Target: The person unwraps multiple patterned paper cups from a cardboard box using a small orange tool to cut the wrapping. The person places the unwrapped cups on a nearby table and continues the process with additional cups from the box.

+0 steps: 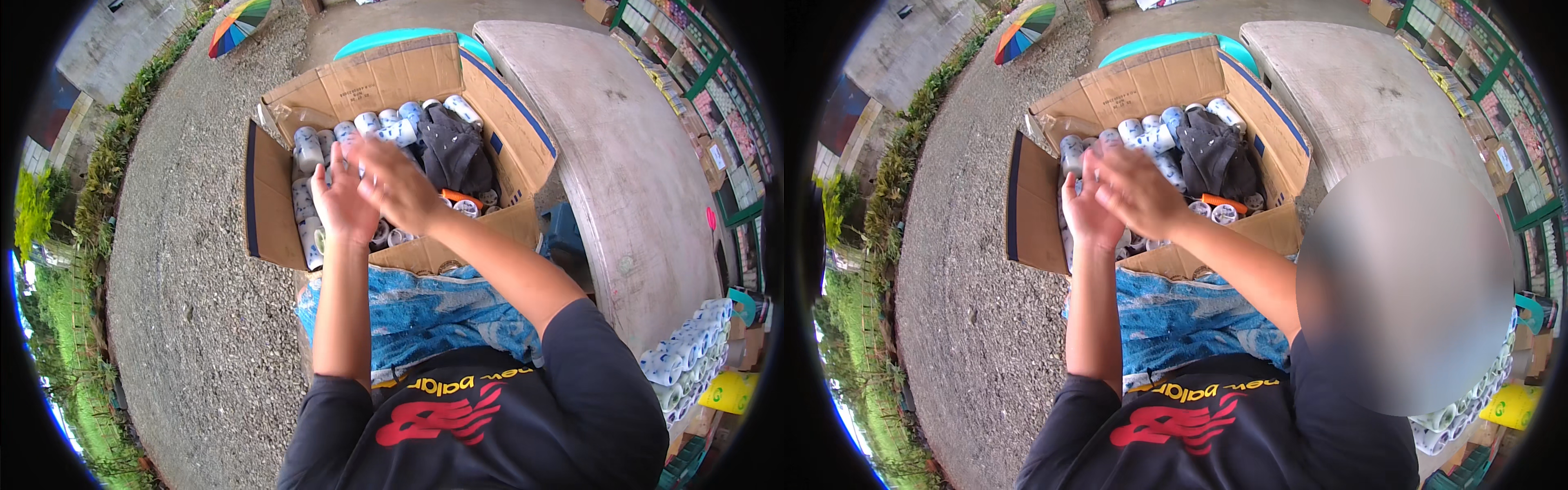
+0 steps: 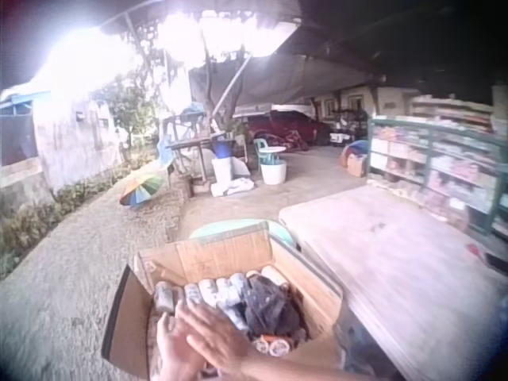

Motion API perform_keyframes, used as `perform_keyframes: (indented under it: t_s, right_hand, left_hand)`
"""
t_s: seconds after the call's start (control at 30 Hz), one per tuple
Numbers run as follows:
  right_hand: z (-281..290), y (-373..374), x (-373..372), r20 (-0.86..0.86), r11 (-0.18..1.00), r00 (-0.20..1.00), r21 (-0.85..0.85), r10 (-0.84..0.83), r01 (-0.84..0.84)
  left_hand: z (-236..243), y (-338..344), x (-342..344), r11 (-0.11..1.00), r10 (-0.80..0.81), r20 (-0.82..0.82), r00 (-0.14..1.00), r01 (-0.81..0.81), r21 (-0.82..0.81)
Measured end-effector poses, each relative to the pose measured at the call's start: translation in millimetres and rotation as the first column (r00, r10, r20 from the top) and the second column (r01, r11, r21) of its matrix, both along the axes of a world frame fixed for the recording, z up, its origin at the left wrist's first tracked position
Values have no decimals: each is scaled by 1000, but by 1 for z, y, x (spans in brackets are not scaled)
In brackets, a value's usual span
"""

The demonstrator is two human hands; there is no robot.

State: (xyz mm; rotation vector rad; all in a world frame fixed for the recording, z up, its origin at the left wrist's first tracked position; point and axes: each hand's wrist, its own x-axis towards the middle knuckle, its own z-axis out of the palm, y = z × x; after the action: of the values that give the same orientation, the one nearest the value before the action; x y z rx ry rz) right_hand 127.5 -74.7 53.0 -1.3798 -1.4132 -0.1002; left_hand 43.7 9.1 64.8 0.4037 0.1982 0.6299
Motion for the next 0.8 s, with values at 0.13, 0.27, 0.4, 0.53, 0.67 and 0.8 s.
perform_keyframes:
  t_s: [0.13, 0.27, 0.4, 0.53, 0.67, 0.8]
  right_hand:
    - [-7, -22, 31, 337, 983, 941, -157, -38, 96]
    - [-53, -63, 96, -49, 714, 712, -59, -700, 698]
    - [-73, -66, 102, -558, 735, 478, -531, -678, 422]
    - [-79, -63, 106, -773, 843, 382, -537, -508, 34]
    - [-44, -46, 142, -726, 930, 583, -320, -365, 182]
    - [6, -47, 157, -194, 786, 764, -221, -616, 578]
  left_hand:
    - [-2, -14, 11, 957, -276, 59, 959, 280, -77]
    - [-11, -26, 33, 852, -71, -399, 914, 264, 452]
    - [-59, -28, 59, 461, 268, -724, 636, 575, 676]
    - [-63, -56, 65, -177, 590, -467, 659, 670, 721]
    - [-69, -54, 63, -381, 568, -344, 747, 610, 695]
    - [-74, -57, 66, -582, 492, -278, 825, 549, 600]
